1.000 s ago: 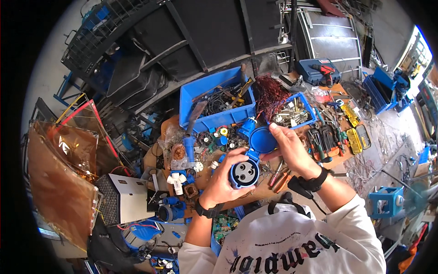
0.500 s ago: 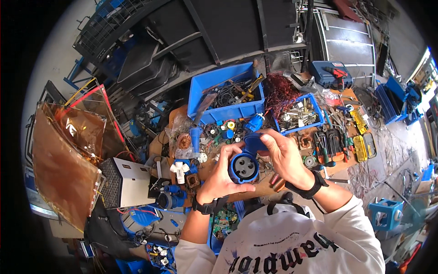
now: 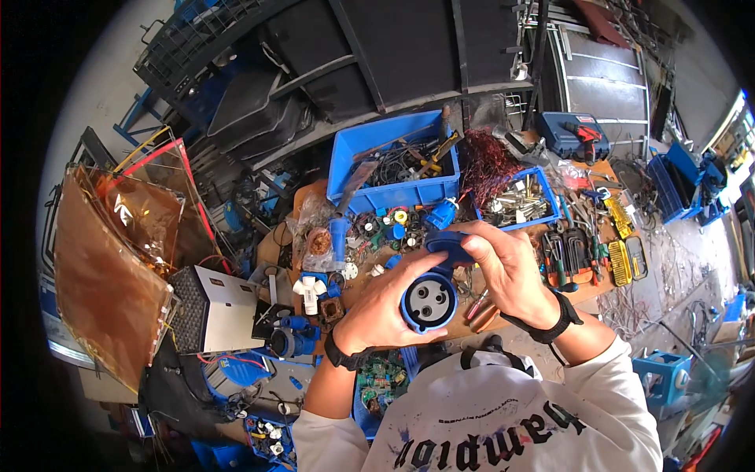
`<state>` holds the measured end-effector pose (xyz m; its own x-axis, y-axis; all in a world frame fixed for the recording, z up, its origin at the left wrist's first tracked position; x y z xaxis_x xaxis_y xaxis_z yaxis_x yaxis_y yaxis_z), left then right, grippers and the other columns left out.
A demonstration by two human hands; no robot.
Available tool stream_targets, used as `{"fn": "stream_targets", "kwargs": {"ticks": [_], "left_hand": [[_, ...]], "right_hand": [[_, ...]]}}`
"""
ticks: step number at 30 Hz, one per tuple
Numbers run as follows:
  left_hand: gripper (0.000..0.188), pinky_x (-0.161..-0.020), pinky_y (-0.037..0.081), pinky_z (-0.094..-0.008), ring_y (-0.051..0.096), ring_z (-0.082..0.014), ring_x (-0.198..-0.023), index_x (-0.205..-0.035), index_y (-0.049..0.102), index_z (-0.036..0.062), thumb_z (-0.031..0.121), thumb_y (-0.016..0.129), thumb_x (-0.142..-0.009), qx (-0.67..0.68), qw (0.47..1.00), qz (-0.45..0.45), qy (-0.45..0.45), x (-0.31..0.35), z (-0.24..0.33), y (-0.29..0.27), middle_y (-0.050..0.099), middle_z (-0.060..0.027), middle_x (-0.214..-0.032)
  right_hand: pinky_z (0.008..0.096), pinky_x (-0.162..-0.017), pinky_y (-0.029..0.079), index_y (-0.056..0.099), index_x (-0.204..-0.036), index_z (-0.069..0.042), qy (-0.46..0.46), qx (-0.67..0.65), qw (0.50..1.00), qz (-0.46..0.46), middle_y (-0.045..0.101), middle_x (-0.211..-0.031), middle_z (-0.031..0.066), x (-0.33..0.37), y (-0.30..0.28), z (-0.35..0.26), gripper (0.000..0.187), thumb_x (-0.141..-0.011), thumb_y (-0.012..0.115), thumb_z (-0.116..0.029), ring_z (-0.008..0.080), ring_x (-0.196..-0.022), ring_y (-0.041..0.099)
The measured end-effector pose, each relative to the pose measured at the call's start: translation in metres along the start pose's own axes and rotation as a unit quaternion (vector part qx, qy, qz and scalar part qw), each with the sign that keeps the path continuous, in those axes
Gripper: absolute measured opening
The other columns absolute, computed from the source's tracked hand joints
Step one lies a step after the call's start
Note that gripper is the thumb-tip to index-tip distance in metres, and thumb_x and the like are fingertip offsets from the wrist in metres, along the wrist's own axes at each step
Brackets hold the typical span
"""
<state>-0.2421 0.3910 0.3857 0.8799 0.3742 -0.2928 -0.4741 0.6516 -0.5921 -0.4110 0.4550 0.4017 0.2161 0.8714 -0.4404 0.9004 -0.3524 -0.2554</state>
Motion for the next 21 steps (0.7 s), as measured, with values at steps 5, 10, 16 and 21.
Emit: {"fn": "stream_targets", "kwargs": {"ticks": [5,10,16,21], "left_hand": [[0.097,-0.103,0.045,-0.0396,0.055,-0.0308,-0.124,-0.143,0.042,0.0065,0.022,0.091,-0.061,0.04,0.999,-0.021,0.009,0.002,0.002,-0.002,0.052,-0.0153,-0.136],[0.098,-0.106,0.042,-0.0383,0.053,-0.0297,-0.125,-0.146,0.039,0.0053,0.02,0.09,-0.063,0.053,0.998,-0.036,0.022,0.006,0.002,-0.006,0.051,-0.0148,-0.137],[0.099,-0.108,0.04,-0.039,0.051,-0.0296,-0.128,-0.147,0.038,0.004,0.018,0.089,-0.064,0.061,0.996,-0.042,0.041,0.006,0.01,-0.012,0.05,-0.0154,-0.139],[0.111,-0.107,0.04,-0.0409,0.05,-0.0281,-0.128,-0.143,0.035,0.0043,0.035,0.097,-0.056,0.134,0.989,-0.046,0.048,0.017,-0.014,-0.008,0.049,-0.0163,-0.137]], "right_hand": [[0.0317,-0.057,0.048,0.068,-0.106,-0.001,-0.018,-0.011,1.0,0.006,0.066,-0.074,0.0158,-0.002,0.001,-0.008,0.027,-0.102,0.056,-0.025,0.0218,-0.06,0.062],[0.0318,-0.06,0.049,0.068,-0.103,0.0,0.019,-0.078,0.997,0.015,0.066,-0.075,0.0134,-0.003,0.003,-0.013,0.029,-0.103,0.053,-0.025,0.0156,-0.065,0.063],[0.023,-0.053,0.055,0.066,-0.104,0.001,0.177,-0.231,0.957,0.004,0.067,-0.077,0.0031,-0.014,0.012,0.006,0.05,-0.104,0.045,-0.045,0.0085,-0.063,0.064],[0.0239,-0.049,0.055,0.065,-0.104,0.001,0.233,-0.262,0.936,-0.006,0.068,-0.077,0.0057,-0.019,0.022,0.019,0.053,-0.103,0.045,-0.048,0.0125,-0.057,0.065]]}}
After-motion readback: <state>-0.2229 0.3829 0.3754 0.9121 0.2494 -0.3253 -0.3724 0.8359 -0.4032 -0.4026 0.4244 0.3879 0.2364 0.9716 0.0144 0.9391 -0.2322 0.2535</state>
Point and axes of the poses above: each hand's wrist, its own x-axis away from the middle knuckle, its own y-axis out of the palm, z = x × y, the point moved 5 cm from there along -x, towards the middle knuckle
